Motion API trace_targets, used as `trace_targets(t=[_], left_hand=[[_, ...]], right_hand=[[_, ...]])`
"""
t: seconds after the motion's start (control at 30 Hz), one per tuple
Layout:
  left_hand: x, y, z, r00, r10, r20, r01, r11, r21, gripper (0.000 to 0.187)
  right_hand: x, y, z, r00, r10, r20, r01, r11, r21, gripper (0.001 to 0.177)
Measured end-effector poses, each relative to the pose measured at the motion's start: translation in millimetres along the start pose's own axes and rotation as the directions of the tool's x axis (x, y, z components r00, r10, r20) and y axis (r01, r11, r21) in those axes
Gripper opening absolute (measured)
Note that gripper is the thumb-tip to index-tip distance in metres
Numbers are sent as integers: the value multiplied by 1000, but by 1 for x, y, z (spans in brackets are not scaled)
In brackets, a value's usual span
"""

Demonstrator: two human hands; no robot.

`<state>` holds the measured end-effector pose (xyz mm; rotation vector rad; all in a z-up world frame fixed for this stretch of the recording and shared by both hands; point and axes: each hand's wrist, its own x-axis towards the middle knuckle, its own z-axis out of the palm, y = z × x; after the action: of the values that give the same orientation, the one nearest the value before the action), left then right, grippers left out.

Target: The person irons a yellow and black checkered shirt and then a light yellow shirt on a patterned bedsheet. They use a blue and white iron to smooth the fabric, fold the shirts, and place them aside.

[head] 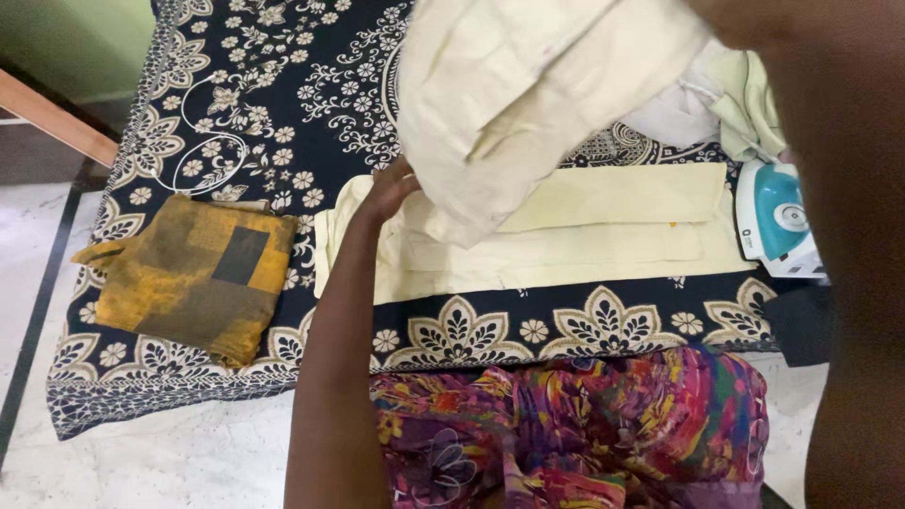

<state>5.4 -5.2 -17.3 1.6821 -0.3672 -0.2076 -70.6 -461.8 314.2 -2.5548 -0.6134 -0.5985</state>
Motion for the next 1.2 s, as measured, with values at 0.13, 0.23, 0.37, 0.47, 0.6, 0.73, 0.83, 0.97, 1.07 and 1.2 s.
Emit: trace_targets(t=[0.13, 0.23, 0.37, 0.47, 0.6, 0.73, 0.83, 0.97, 1.07, 1.2], left_hand=[[-26, -1, 14, 929, -220, -297, 367, 657, 659, 74], [-38, -23, 28, 936, 46, -348, 299, 412, 861, 80], [-47, -50, 31, 929, 186, -320, 236, 367, 900, 77], [-40, -51, 31, 937, 65, -344, 288, 418, 862, 48], [-33, -24, 23, 927, -26, -375, 337, 501, 797, 24], [-32, 1, 9, 902, -114, -417, 425, 410, 807, 24], [-27, -6, 32, 905, 31, -425, 413, 185, 892, 50], [-18, -41, 96, 975, 120, -186, 170, 133, 977, 68], [-26, -39, 130, 996, 84, -33, -9, 456, 890, 79], [-43, 1, 119, 937, -262, -232, 297, 247, 922, 92]], right_hand=[[-16, 63, 14, 983, 183, -32, -184, 983, -26, 34], [-35, 113, 30, 938, 345, -25, -345, 938, -20, 37], [-70, 171, 52, 810, 587, 13, -586, 808, 50, 41], [-92, 222, 67, 676, 732, 87, -737, 669, 95, 46], [-118, 308, 102, 788, 603, 125, -594, 797, -106, 47], [-135, 341, 142, 829, 540, 147, -446, 797, -407, 47], [-165, 313, 166, 883, 453, 120, -255, 680, -687, 18], [-191, 255, 112, 899, 426, -99, -335, 525, -782, 26], [-216, 268, 79, 757, 651, -54, -483, 503, -717, 63], [-252, 311, 79, 828, 522, 206, -447, 835, -320, 67]])
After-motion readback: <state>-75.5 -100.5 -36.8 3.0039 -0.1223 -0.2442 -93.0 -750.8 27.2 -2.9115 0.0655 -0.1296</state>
